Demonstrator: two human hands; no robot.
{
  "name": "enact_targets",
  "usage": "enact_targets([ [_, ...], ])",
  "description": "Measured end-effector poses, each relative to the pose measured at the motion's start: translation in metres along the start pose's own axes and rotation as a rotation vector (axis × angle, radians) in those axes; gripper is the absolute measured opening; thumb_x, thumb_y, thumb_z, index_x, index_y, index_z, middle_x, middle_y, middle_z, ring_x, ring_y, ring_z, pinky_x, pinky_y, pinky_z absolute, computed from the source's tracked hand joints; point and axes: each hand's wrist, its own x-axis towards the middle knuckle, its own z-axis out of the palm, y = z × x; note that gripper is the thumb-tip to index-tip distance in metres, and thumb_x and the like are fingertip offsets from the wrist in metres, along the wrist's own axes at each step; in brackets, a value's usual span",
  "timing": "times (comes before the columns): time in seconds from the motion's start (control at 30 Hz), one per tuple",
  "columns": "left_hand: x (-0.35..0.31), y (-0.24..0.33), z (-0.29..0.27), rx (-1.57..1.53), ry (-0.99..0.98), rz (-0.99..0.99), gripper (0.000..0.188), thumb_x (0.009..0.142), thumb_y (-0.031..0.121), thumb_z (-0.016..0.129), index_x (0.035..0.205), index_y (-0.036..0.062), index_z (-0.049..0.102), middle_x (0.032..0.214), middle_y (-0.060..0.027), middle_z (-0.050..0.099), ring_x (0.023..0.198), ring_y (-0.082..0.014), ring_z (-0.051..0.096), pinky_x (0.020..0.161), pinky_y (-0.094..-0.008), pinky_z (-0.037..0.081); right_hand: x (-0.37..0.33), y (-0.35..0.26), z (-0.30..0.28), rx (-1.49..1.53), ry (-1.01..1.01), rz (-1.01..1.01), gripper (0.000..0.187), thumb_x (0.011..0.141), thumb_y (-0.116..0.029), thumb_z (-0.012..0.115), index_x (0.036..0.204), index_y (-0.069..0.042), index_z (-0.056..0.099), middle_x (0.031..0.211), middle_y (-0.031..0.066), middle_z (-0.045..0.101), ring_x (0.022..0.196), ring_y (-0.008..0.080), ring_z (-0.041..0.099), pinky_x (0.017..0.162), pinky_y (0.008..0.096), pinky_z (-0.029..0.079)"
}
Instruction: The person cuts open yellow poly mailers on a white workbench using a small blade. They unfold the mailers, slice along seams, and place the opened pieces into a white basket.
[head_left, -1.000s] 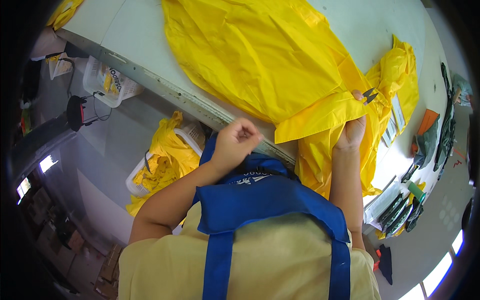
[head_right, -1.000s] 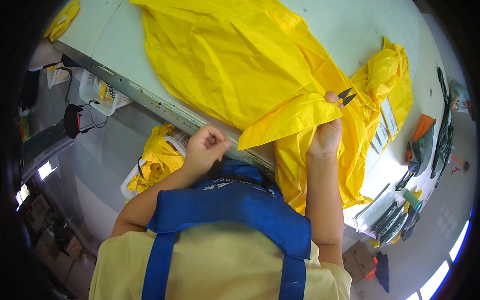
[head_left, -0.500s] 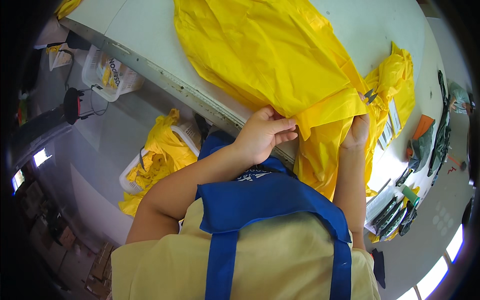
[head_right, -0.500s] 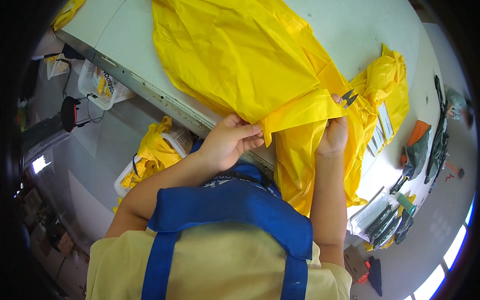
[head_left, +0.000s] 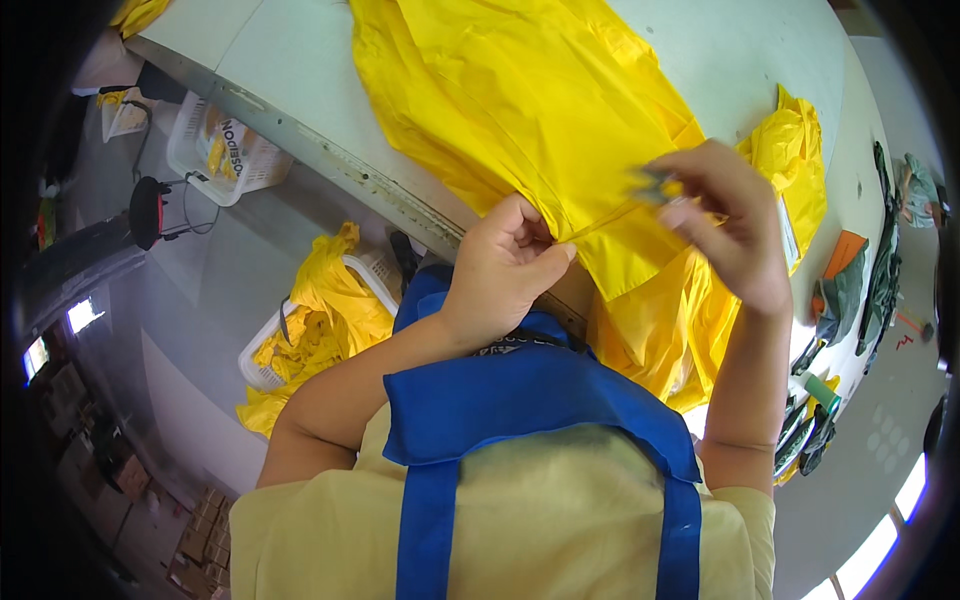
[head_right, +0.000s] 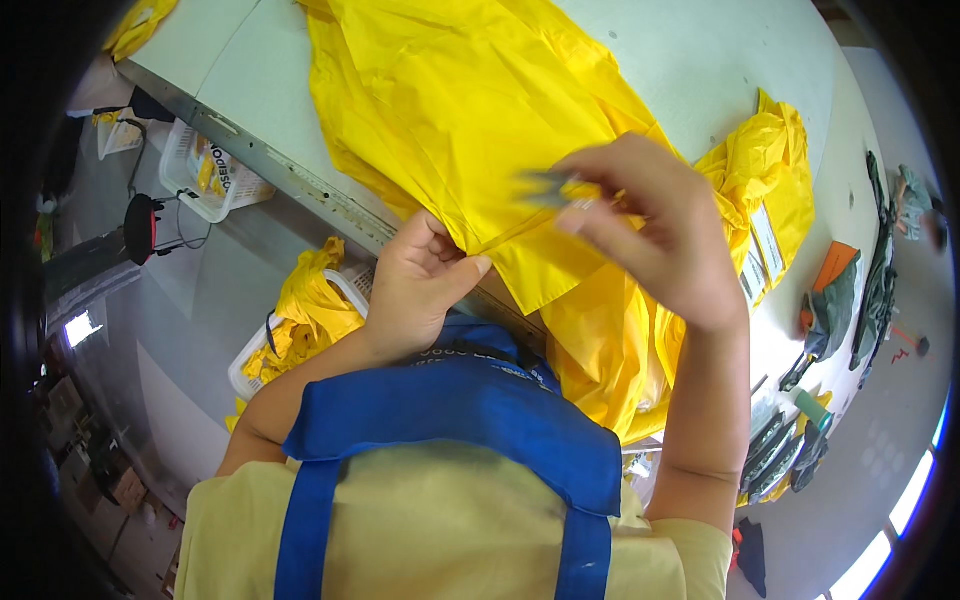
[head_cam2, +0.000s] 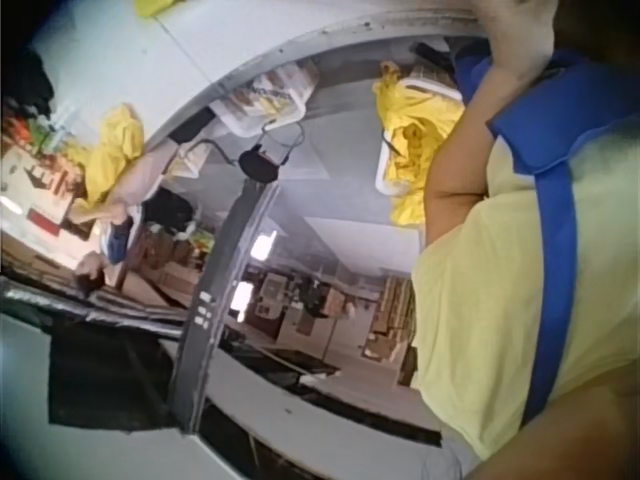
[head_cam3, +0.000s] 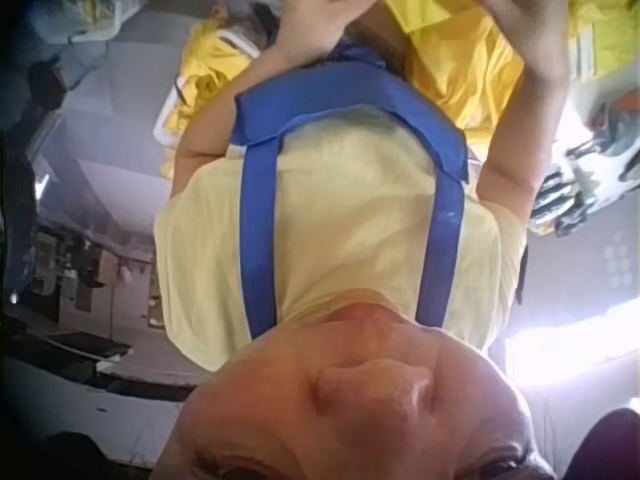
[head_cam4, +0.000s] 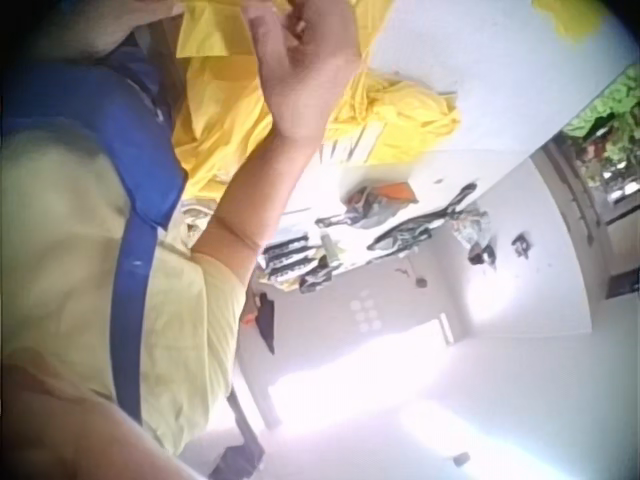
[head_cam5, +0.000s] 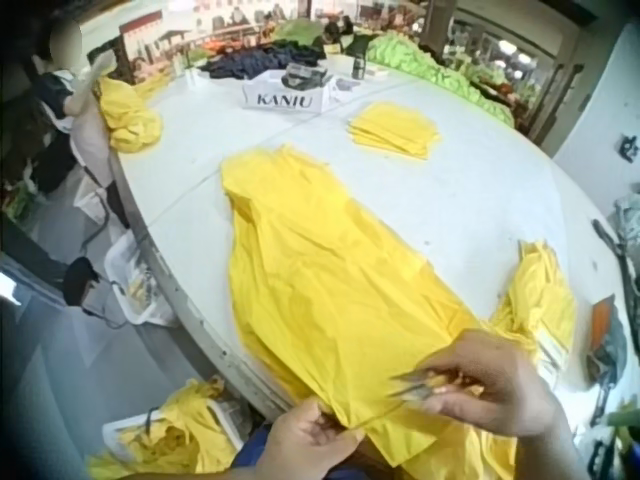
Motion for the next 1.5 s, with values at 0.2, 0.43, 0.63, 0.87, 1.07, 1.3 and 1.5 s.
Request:
enact_targets([
  [0.2, -0.002, 0.004, -0.003, -0.012, -0.01, -0.039, 0.015, 0.084, -0.005, 0.061, 0.097, -0.0007, 0.056, 0.093, -0.0039, 0.06, 0.085, -0.0083, 0.057, 0.078, -0.0218, 0.048, 0.002, 0.001, 0.011, 0.028, -0.152, -0.036, 0.037, 0.068, -0.018, 0.079, 0.099, -0.002, 0.068, 0.079, 0.006, 0.057, 0.07, 0.0167, 0.055, 0.061, 0.0272, 0.044],
  [0.43, -0.001, 0.006, -0.003, -0.018, -0.016, -0.094, 0.011, 0.083, -0.004, 0.063, 0.093, -0.0007, 0.059, 0.087, -0.003, 0.061, 0.082, -0.0077, 0.057, 0.075, -0.0208, 0.047, 0.013, 0.005, 0.011, 0.049, -0.214, -0.129, 0.028, 0.073, -0.017, 0.075, 0.095, -0.003, 0.068, 0.076, 0.0087, 0.058, 0.069, 0.0232, 0.058, 0.06, 0.0306, 0.045],
  [0.63, 0.0, 0.007, -0.002, -0.03, -0.018, -0.095, 0.012, 0.083, -0.004, 0.063, 0.093, -0.0003, 0.059, 0.088, -0.0031, 0.061, 0.081, -0.0077, 0.057, 0.075, -0.0212, 0.047, 0.014, 0.011, 0.012, 0.106, -0.236, -0.13, 0.026, 0.074, -0.016, 0.076, 0.094, -0.002, 0.068, 0.076, 0.0089, 0.058, 0.069, 0.023, 0.058, 0.06, 0.0304, 0.045],
  [0.87, 0.001, 0.004, -0.002, -0.029, -0.022, -0.094, 0.014, 0.083, -0.004, 0.062, 0.097, -0.001, 0.059, 0.091, -0.0038, 0.061, 0.084, -0.0085, 0.057, 0.078, -0.0219, 0.047, 0.01, 0.016, 0.016, 0.089, -0.176, -0.153, 0.027, 0.071, -0.016, 0.078, 0.093, -0.002, 0.069, 0.075, 0.0056, 0.058, 0.066, 0.0163, 0.055, 0.057, 0.0268, 0.042],
  [1.07, 0.001, 0.007, 0.001, -0.055, -0.031, -0.083, 0.017, 0.083, -0.005, 0.061, 0.1, -0.0016, 0.058, 0.094, -0.0046, 0.061, 0.087, -0.0098, 0.057, 0.081, -0.0234, 0.047, 0.004, 0.019, 0.015, 0.272, -0.151, -0.041, 0.025, 0.072, -0.014, 0.077, 0.091, -0.001, 0.068, 0.075, 0.0061, 0.058, 0.067, 0.0173, 0.056, 0.058, 0.0274, 0.043],
  [1.3, 0.001, 0.007, 0.002, -0.063, -0.03, -0.092, 0.019, 0.083, -0.005, 0.061, 0.102, -0.0018, 0.058, 0.096, -0.0053, 0.061, 0.088, -0.0102, 0.057, 0.081, -0.0236, 0.047, 0.0, 0.02, 0.017, 0.219, -0.121, -0.043, 0.028, 0.07, -0.016, 0.079, 0.093, -0.002, 0.069, 0.075, 0.003, 0.054, 0.065, 0.011, 0.05, 0.056, 0.0246, 0.039],
  [1.5, 0.0, 0.008, 0.012, -0.05, 0.068, 0.037, 0.018, 0.085, -0.006, 0.057, 0.102, -0.0011, 0.052, 0.088, -0.0043, 0.058, 0.082, -0.0087, 0.055, 0.077, -0.0221, 0.046, 0.008, 0.015, 0.012, 0.241, -0.154, -0.01, 0.028, 0.073, -0.015, 0.079, 0.094, -0.001, 0.066, 0.076, 0.003, 0.055, 0.067, 0.0115, 0.05, 0.059, 0.0241, 0.04],
])
